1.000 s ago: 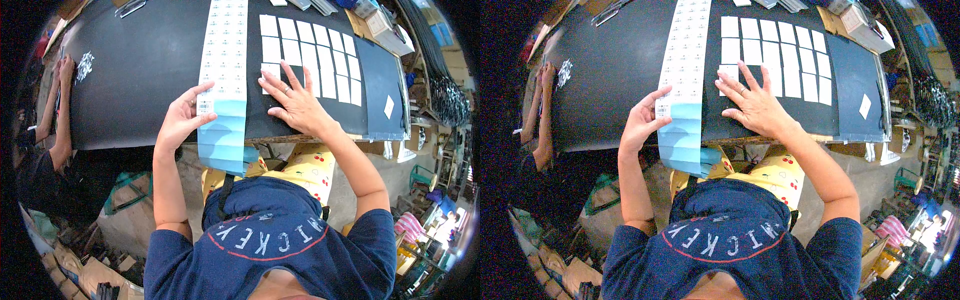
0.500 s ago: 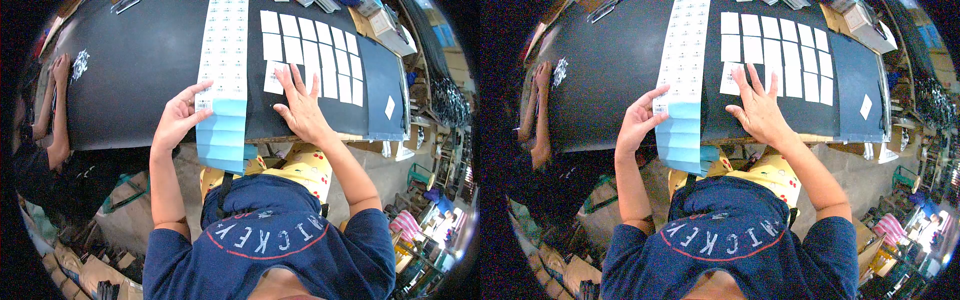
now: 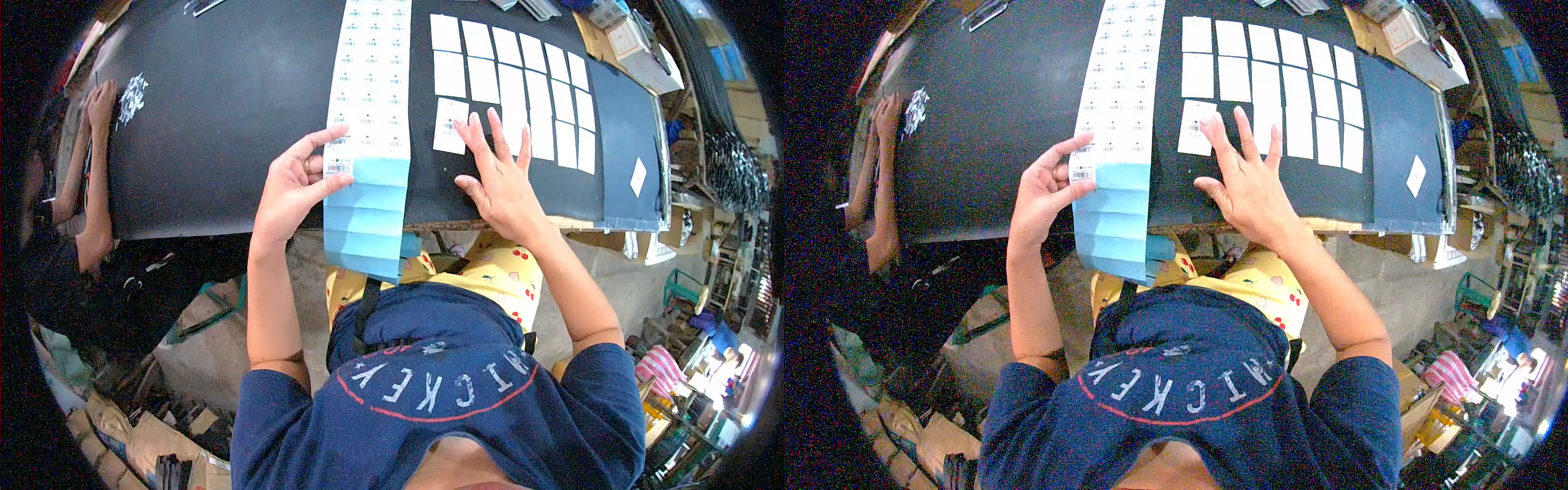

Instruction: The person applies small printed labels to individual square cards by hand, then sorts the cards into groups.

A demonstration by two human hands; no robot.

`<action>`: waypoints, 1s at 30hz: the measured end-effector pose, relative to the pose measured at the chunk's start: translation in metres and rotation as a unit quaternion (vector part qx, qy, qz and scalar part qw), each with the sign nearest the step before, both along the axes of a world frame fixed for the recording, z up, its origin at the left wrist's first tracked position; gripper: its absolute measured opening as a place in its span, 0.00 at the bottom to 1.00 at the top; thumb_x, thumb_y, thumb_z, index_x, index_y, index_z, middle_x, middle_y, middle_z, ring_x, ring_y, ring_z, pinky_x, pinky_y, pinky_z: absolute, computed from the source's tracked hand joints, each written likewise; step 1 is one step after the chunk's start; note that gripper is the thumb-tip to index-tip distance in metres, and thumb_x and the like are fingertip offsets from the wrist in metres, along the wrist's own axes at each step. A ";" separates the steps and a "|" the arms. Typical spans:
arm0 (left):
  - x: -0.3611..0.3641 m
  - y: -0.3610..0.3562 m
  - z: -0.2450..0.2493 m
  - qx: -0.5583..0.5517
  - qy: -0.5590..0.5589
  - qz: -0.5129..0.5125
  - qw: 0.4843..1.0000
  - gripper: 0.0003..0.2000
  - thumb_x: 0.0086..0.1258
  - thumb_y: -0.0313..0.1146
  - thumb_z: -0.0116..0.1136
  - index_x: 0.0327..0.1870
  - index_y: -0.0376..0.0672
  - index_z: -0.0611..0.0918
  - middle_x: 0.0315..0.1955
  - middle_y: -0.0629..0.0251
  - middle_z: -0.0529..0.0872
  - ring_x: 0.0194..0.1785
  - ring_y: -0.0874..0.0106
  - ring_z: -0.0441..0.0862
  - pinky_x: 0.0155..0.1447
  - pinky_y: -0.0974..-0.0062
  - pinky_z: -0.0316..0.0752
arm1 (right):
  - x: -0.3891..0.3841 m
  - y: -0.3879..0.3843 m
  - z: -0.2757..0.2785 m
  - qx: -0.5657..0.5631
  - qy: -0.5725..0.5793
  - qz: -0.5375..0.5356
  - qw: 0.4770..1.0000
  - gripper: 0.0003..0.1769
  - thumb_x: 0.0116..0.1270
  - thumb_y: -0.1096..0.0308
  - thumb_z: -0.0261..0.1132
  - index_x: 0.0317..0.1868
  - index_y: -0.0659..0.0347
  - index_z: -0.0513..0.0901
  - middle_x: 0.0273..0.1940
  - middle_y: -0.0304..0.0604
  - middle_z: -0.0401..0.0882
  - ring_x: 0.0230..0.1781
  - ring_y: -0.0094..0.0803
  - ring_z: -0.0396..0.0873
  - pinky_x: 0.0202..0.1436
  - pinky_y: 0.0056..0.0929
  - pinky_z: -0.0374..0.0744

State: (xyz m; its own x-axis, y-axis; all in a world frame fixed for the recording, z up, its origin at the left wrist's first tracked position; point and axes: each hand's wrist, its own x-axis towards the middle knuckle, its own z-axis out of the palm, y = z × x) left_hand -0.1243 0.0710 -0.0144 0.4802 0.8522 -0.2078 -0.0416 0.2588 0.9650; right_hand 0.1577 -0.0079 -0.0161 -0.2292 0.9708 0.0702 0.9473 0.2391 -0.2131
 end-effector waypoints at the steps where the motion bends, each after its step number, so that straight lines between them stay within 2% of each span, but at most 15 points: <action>1: 0.001 0.000 0.000 -0.002 0.003 0.007 1.000 0.26 0.62 0.18 0.63 0.63 0.32 0.72 0.43 0.58 0.87 0.45 0.78 0.83 0.51 0.81 0.79 | 0.003 0.002 0.004 -0.026 0.019 -0.005 0.999 0.33 0.76 0.47 0.44 0.75 0.52 0.52 0.76 0.47 0.51 0.79 0.42 0.38 0.73 0.65 0.29; 3: 0.001 0.001 0.001 -0.004 0.002 0.002 1.000 0.25 0.62 0.18 0.63 0.62 0.32 0.72 0.42 0.58 0.87 0.45 0.78 0.83 0.51 0.81 0.79 | 0.008 0.005 0.008 -0.053 0.090 -0.012 0.994 0.31 0.77 0.48 0.41 0.75 0.49 0.54 0.76 0.47 0.49 0.79 0.43 0.39 0.74 0.63 0.28; 6: -0.001 0.001 -0.002 -0.009 0.007 -0.005 1.000 0.24 0.62 0.18 0.63 0.61 0.32 0.73 0.41 0.58 0.87 0.45 0.78 0.84 0.51 0.81 0.79 | 0.002 0.008 0.011 -0.041 0.093 -0.016 0.995 0.31 0.77 0.47 0.40 0.75 0.49 0.54 0.76 0.47 0.50 0.79 0.43 0.41 0.73 0.64 0.28; 10: -0.001 0.002 -0.003 -0.004 0.026 -0.005 1.000 0.24 0.61 0.18 0.64 0.59 0.31 0.74 0.42 0.57 0.87 0.45 0.78 0.84 0.51 0.81 0.79 | -0.009 0.010 -0.007 0.017 -0.027 0.001 0.999 0.35 0.75 0.47 0.46 0.75 0.55 0.52 0.73 0.42 0.58 0.78 0.43 0.41 0.72 0.68 0.32; 11: -0.002 0.001 -0.003 -0.005 0.027 -0.001 1.000 0.24 0.61 0.18 0.64 0.59 0.31 0.74 0.42 0.57 0.87 0.45 0.78 0.84 0.51 0.81 0.79 | -0.011 0.011 -0.008 0.037 -0.046 0.003 0.998 0.36 0.74 0.48 0.49 0.75 0.57 0.52 0.70 0.41 0.65 0.77 0.44 0.44 0.72 0.68 0.34; 14: -0.004 0.001 -0.003 0.006 0.011 -0.033 0.999 0.26 0.59 0.18 0.66 0.60 0.31 0.74 0.44 0.57 0.86 0.45 0.77 0.84 0.51 0.80 0.79 | -0.014 0.014 0.000 0.036 -0.054 0.001 0.998 0.36 0.73 0.49 0.50 0.75 0.56 0.52 0.66 0.41 0.71 0.76 0.45 0.48 0.72 0.68 0.35; 15: -0.004 0.001 -0.004 0.011 0.005 -0.034 0.999 0.26 0.58 0.17 0.66 0.60 0.32 0.74 0.44 0.57 0.86 0.45 0.77 0.84 0.51 0.80 0.79 | -0.013 0.016 -0.001 0.049 -0.030 0.007 0.998 0.34 0.74 0.51 0.50 0.75 0.55 0.54 0.64 0.41 0.73 0.74 0.44 0.53 0.73 0.66 0.34; 16: -0.005 0.001 -0.004 0.014 -0.001 -0.033 0.999 0.27 0.58 0.17 0.66 0.61 0.32 0.73 0.45 0.56 0.86 0.45 0.77 0.84 0.51 0.79 0.80 | -0.011 0.018 0.001 0.050 -0.028 0.011 0.998 0.34 0.74 0.51 0.50 0.75 0.55 0.54 0.64 0.41 0.73 0.74 0.44 0.53 0.73 0.66 0.34; 18: -0.004 0.002 -0.005 0.011 0.009 -0.033 0.999 0.27 0.58 0.17 0.66 0.61 0.32 0.73 0.45 0.56 0.86 0.46 0.77 0.84 0.51 0.79 0.80 | -0.010 0.024 0.007 0.008 0.079 -0.014 0.997 0.33 0.75 0.52 0.50 0.74 0.55 0.55 0.63 0.39 0.74 0.72 0.44 0.57 0.73 0.65 0.32; 19: -0.005 0.001 -0.005 0.008 0.017 -0.038 0.999 0.27 0.58 0.16 0.66 0.62 0.32 0.73 0.45 0.56 0.86 0.46 0.77 0.84 0.51 0.79 0.80 | -0.012 0.026 0.006 0.044 0.116 -0.010 0.992 0.31 0.75 0.54 0.49 0.74 0.55 0.55 0.63 0.38 0.75 0.71 0.42 0.59 0.73 0.64 0.32; 22: -0.007 0.002 -0.004 -0.011 0.017 -0.040 0.999 0.29 0.56 0.16 0.67 0.62 0.34 0.74 0.46 0.59 0.86 0.47 0.77 0.83 0.53 0.78 0.79 | -0.018 0.027 0.010 0.060 0.083 -0.004 0.995 0.30 0.76 0.57 0.50 0.74 0.54 0.55 0.64 0.37 0.74 0.71 0.41 0.59 0.73 0.64 0.32; 26: -0.007 0.001 -0.007 0.000 -0.001 -0.034 0.999 0.28 0.56 0.16 0.66 0.61 0.34 0.74 0.45 0.59 0.86 0.46 0.77 0.83 0.51 0.79 0.79 | -0.019 0.021 -0.003 0.060 0.027 0.000 0.998 0.25 0.75 0.58 0.51 0.70 0.56 0.65 0.66 0.39 0.71 0.73 0.40 0.57 0.73 0.63 0.32; 27: -0.006 0.001 -0.008 -0.003 -0.006 -0.036 0.999 0.28 0.57 0.16 0.66 0.61 0.34 0.74 0.45 0.59 0.86 0.46 0.77 0.83 0.51 0.80 0.78 | -0.020 0.020 -0.002 0.055 0.046 -0.003 0.997 0.24 0.75 0.58 0.50 0.67 0.57 0.69 0.67 0.40 0.70 0.74 0.40 0.56 0.74 0.62 0.32; 28: -0.007 0.002 -0.008 -0.004 -0.010 -0.037 0.999 0.28 0.57 0.16 0.66 0.61 0.34 0.74 0.44 0.59 0.86 0.45 0.78 0.83 0.51 0.80 0.78 | -0.017 0.022 -0.003 0.052 0.044 -0.003 0.998 0.24 0.76 0.58 0.48 0.69 0.57 0.66 0.65 0.40 0.73 0.74 0.39 0.55 0.74 0.59 0.32; 30: -0.005 0.001 -0.008 -0.004 -0.009 -0.024 1.000 0.28 0.57 0.16 0.65 0.62 0.34 0.73 0.44 0.59 0.86 0.44 0.78 0.83 0.50 0.80 0.78 | -0.015 0.026 0.006 0.009 0.180 -0.018 0.983 0.25 0.77 0.57 0.47 0.70 0.57 0.63 0.62 0.39 0.76 0.74 0.36 0.55 0.75 0.56 0.31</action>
